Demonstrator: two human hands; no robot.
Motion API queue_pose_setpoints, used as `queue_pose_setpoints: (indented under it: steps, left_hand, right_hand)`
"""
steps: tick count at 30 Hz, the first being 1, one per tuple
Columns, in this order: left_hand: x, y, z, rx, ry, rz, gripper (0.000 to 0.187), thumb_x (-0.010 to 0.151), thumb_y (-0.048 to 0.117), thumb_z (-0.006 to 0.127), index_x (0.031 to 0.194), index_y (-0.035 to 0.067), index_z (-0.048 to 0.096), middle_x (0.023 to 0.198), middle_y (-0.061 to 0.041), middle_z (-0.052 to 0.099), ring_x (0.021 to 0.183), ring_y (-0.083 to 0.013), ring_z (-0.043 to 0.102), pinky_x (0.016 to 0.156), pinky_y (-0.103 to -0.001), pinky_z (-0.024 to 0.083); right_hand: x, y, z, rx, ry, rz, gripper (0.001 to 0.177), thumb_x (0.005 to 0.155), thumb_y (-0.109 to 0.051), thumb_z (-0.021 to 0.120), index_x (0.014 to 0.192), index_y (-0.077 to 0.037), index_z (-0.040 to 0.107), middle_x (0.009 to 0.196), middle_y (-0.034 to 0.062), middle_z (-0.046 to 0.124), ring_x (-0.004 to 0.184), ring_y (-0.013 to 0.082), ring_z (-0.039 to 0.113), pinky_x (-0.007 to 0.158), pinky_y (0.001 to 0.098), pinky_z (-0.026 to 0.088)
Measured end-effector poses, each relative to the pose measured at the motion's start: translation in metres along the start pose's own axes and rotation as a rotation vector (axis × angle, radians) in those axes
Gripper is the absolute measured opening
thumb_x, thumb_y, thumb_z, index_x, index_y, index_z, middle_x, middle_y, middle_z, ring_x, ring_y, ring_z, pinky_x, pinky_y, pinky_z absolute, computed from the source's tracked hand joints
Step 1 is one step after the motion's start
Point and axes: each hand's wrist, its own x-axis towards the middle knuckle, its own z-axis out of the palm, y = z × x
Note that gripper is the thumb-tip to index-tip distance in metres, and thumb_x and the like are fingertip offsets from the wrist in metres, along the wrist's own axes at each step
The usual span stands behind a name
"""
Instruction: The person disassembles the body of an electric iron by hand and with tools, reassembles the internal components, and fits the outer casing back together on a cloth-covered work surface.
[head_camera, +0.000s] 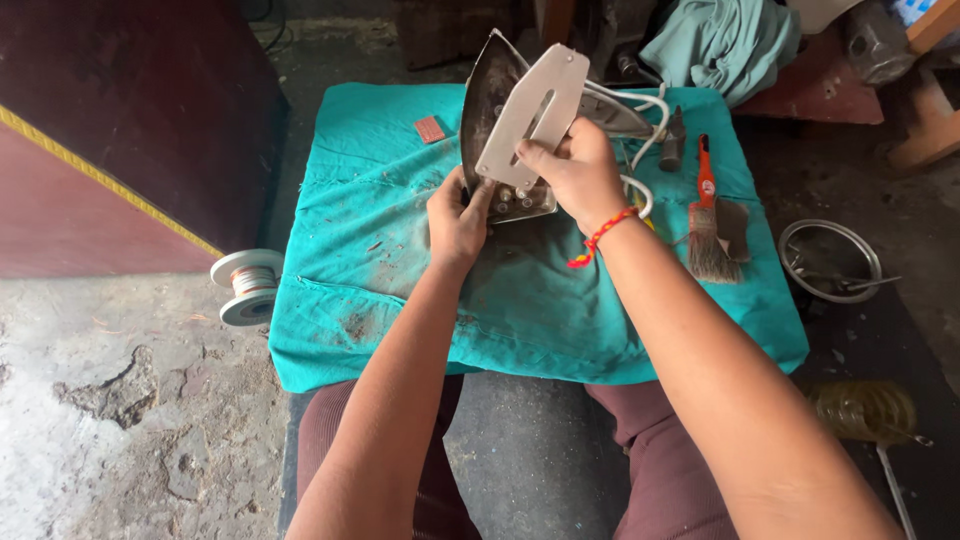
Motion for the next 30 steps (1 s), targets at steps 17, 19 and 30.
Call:
queue_pose_setpoints:
  steps: [17,19,30]
  left_hand:
    - [-0.002,0.014,-0.001,-0.049,-0.014,-0.107,0.014,0.1,0.016,0.066,0.107,0.005,0.068,0.076,0.001,0.064,0.059,-0.0052,0.054,0.048,-0.025,0.046]
    - [-0.002,0.014,0.0,-0.053,-0.016,-0.127,0.014,0.1,0.016,0.066,0.108,0.004,0.068,0.076,0.0,0.065,0.058,-0.0053,0.055,0.047,-0.025,0.046]
    - [-0.002,0.018,0.0,-0.062,-0.015,-0.121,0.018,0.1,0.017,0.066,0.111,0.004,0.069,0.073,0.0,0.064,0.055,-0.0053,0.054,0.047,-0.025,0.046]
  right_hand:
    - [0.008,-0.034,0.001,-0.542,-0.028,0.041,0.031,0.091,-0.008,0.074,0.12,-0.001,0.063,0.09,0.0101,0.079,0.075,0.0106,0.074,0.063,0.0275,0.054]
    - [0.008,-0.037,0.003,-0.526,-0.059,0.0,0.034,0.091,-0.007,0.074,0.122,-0.002,0.062,0.091,0.01,0.079,0.076,0.0106,0.074,0.065,0.0272,0.054]
    - [0.006,-0.045,0.01,-0.603,-0.076,0.009,0.034,0.09,-0.009,0.077,0.12,-0.003,0.063,0.087,0.0094,0.078,0.072,0.0098,0.071,0.063,0.0278,0.053]
